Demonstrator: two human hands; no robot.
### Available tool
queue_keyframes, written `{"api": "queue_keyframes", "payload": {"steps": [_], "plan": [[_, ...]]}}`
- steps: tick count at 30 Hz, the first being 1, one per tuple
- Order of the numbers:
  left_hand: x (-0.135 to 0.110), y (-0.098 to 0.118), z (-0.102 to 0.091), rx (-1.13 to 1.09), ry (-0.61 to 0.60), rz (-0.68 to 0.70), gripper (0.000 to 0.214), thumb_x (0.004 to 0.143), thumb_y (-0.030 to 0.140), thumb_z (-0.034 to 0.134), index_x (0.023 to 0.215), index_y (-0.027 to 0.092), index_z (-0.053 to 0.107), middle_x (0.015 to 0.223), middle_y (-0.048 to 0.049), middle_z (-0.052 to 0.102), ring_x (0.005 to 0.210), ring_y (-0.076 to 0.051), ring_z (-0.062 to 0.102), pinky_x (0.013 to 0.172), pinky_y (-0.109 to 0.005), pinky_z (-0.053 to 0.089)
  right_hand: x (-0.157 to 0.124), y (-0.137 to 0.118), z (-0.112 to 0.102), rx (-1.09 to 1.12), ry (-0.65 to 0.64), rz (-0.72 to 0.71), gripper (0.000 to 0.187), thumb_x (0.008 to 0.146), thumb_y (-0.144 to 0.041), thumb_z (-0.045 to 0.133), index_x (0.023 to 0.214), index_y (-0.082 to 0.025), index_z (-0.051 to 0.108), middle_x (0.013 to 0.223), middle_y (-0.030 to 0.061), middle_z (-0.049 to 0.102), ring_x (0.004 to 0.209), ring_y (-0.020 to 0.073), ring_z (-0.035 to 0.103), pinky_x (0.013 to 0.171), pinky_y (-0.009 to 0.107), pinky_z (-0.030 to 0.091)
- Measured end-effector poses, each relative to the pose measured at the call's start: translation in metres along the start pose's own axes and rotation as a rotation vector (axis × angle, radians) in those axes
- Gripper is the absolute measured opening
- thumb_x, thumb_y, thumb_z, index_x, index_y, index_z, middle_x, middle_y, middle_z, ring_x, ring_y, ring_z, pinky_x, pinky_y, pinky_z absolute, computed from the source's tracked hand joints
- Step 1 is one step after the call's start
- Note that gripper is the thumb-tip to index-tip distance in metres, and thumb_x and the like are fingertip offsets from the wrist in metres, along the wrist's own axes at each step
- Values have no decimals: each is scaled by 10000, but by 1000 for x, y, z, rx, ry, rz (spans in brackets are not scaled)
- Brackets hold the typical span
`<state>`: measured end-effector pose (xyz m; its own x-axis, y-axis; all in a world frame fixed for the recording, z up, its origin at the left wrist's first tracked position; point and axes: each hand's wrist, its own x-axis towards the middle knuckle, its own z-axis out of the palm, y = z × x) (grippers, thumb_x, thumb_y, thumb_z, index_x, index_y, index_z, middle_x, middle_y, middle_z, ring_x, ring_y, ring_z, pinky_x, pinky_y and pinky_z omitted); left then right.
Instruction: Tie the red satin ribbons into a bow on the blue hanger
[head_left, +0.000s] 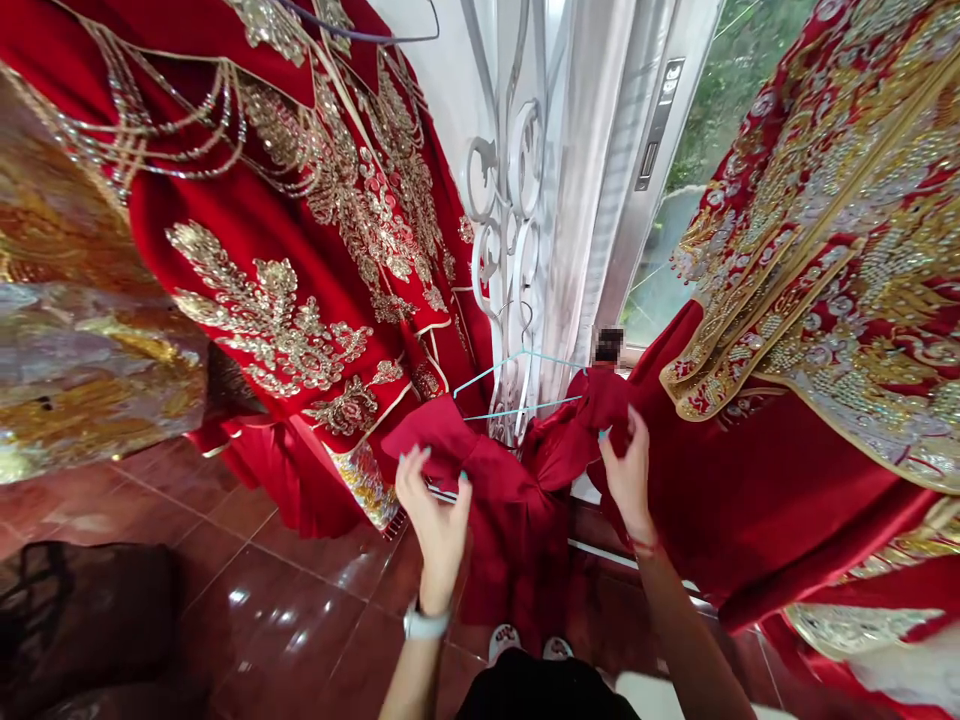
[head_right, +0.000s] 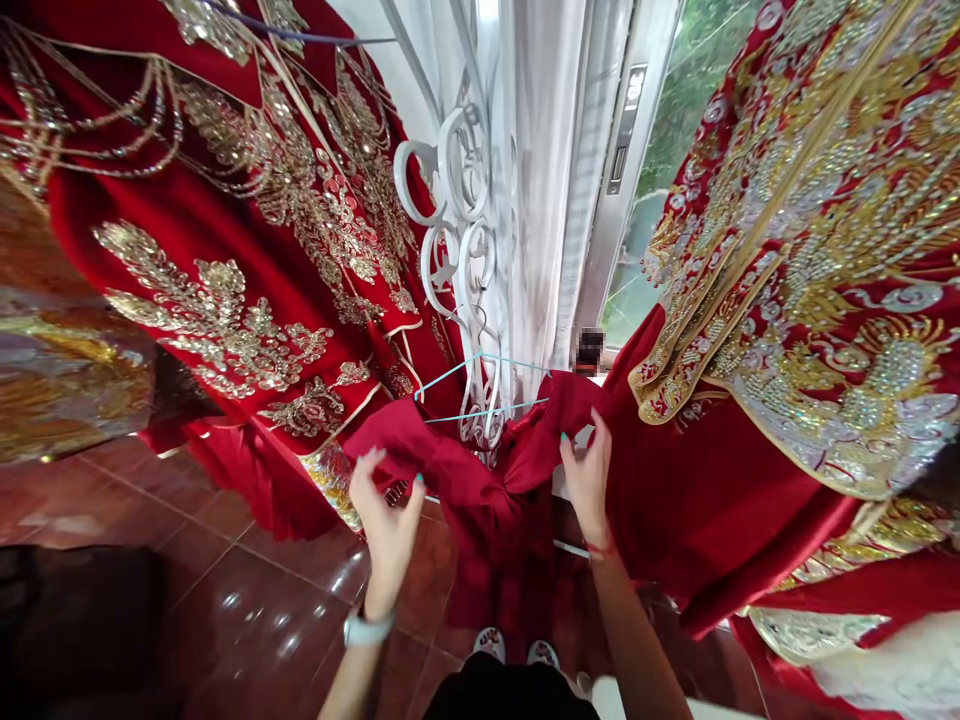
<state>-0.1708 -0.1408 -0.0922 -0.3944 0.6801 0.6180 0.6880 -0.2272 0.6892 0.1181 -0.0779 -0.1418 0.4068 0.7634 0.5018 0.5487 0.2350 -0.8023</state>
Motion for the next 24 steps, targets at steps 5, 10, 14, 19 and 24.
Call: {"api": "queue_keyframes", "payload": {"steps": [5,10,14,19,24], "plan": [[83,19,30,243,-71,28,571,843,373,661,1352,155,520,1565,-219,428,1525,-436,257,1221,-665,217,81,-59,29,-290,79,-102,489,911,-401,566,1348,-182,559,1450,219,528,1366,370,474,1139,606,359],[97,12,41,332,-139,87,357,911,238,518,1246,156,612,1375,-190,627,1385,-386,488,1171,-587,354,92,-50,21,-322,-69,-188,366,958,-293,473,1269,-176,624,1302,211,648,1211,339,593,1046,528,458],[94,7,36,338,-147,122,369,922,223,496,1269,163,608,1401,-183,618,1371,-375,507,1159,-569,378,96,-51,1,-376,-145,-210,384,949,-239,463,1279,-171,649,1297,192,680,1153,345,639,996,508,488],[93,8,34,343,-154,129,380,917,228,516,1276,141,604,1386,-194,624,1378,-376,498,1173,-552,366,98,-59,-7,-369,-180,-226,378,920,-237,507,1257,-171,666,1268,173,706,1117,335,664,962,480,510],[89,8,32,343,-162,122,395,926,238,508,1299,143,596,1395,-195,615,1384,-371,489,1181,-554,352,97,-60,-9,-370,-193,-219,386,888,-294,585,1245,-171,668,1194,159,729,1060,331,677,923,462,519]]}}
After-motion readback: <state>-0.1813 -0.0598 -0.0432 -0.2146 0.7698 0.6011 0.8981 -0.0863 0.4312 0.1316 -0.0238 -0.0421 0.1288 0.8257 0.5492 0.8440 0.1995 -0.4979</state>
